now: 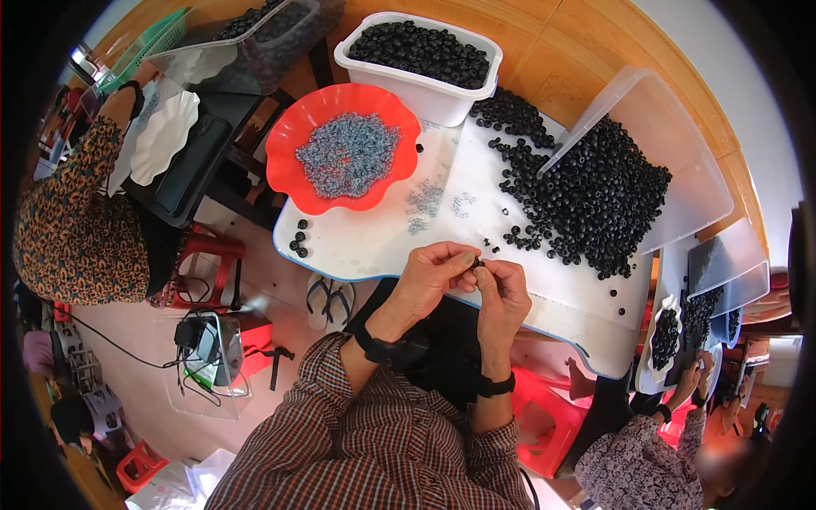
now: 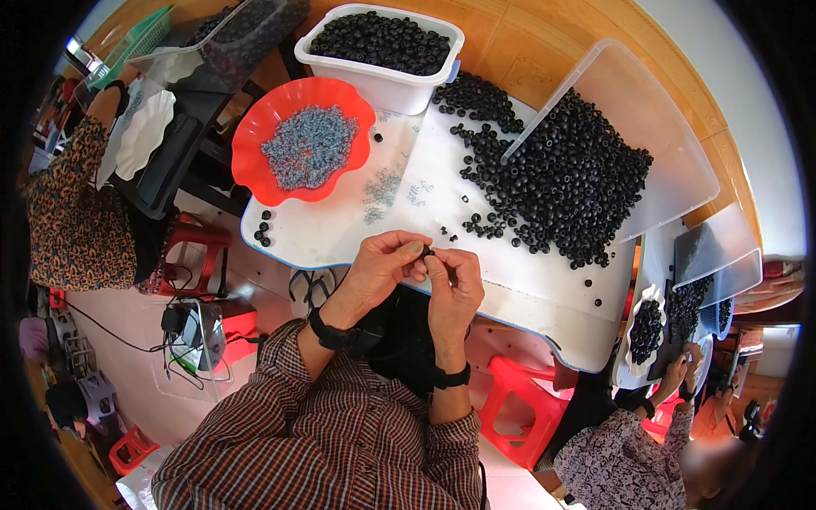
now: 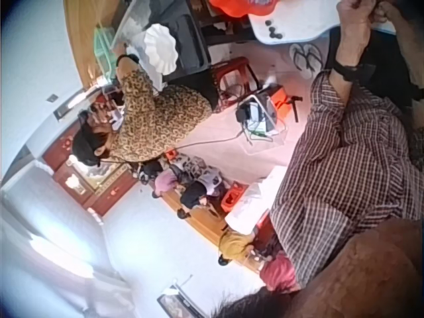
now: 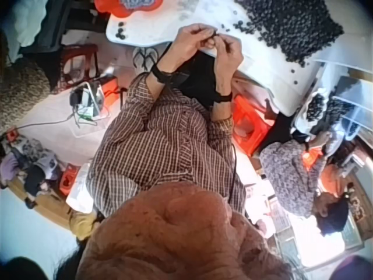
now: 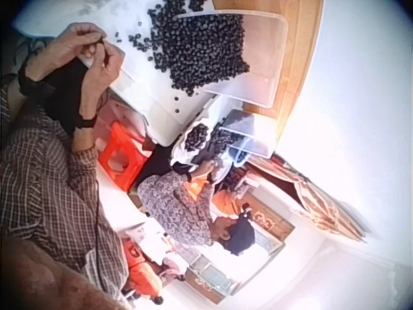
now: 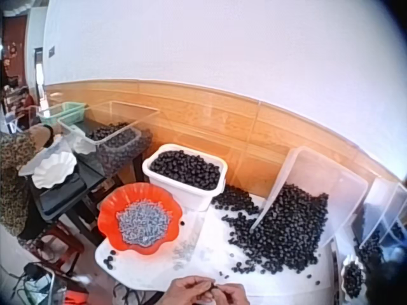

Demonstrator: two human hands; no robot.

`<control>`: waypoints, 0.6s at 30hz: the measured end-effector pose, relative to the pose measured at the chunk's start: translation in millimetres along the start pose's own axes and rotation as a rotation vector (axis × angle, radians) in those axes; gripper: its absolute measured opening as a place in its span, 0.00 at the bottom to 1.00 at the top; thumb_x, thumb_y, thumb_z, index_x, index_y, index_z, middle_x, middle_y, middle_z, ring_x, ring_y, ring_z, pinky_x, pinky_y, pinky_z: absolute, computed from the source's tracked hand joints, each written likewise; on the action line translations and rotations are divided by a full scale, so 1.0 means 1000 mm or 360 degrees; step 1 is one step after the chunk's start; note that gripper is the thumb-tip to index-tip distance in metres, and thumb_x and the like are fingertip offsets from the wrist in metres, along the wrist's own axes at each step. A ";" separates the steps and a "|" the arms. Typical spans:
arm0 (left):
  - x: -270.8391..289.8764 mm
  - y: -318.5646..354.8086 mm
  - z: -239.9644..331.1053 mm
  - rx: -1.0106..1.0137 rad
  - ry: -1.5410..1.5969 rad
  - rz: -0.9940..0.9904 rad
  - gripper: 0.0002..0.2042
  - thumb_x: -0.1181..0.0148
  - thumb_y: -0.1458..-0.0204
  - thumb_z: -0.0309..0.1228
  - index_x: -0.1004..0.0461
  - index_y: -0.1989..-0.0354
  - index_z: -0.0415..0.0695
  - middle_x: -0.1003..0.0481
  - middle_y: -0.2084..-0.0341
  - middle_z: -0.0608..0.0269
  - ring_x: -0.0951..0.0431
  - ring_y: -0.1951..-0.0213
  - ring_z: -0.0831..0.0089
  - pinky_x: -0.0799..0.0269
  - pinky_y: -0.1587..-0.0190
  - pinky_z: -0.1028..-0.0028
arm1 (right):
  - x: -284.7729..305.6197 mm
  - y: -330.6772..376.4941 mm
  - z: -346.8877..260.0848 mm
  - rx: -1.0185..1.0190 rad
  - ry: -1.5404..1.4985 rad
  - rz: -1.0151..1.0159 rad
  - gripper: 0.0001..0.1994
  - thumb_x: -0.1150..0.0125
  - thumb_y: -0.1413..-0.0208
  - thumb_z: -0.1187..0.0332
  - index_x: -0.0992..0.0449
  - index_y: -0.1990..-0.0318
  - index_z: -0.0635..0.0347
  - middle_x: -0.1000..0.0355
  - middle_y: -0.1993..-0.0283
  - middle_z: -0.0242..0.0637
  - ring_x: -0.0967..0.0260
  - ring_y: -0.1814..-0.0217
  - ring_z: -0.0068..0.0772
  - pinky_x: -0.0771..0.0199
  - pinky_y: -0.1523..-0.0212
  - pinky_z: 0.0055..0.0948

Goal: The recorder and other workers are sorting and inspecting small black rubber rings or gaskets from plastic bins into sorting trays.

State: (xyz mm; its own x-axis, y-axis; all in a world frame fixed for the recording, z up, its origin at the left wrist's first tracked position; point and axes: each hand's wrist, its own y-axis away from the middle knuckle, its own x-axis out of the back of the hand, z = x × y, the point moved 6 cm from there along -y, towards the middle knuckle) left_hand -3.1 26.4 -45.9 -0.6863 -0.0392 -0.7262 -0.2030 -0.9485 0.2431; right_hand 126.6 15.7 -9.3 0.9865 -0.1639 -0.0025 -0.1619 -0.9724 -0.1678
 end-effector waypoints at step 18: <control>0.001 0.000 0.004 -0.0059 -0.0163 -0.0078 0.09 0.45 0.38 0.27 0.23 0.54 0.36 0.23 0.71 0.64 0.23 0.71 0.78 0.22 0.64 0.77 | 0.001 -0.004 -0.022 0.0191 0.0368 -0.0024 0.05 0.34 0.48 0.80 0.24 0.65 0.66 0.30 0.64 0.35 0.32 0.65 0.24 0.30 0.64 0.21</control>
State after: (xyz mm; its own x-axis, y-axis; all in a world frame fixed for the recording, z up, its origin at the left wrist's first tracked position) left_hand -6.4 27.2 -44.0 -0.7443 0.0381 -0.6667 -0.2135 -0.9595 0.1836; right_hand 127.1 15.5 12.8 0.9547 -0.1963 0.2238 -0.1293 -0.9506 -0.2821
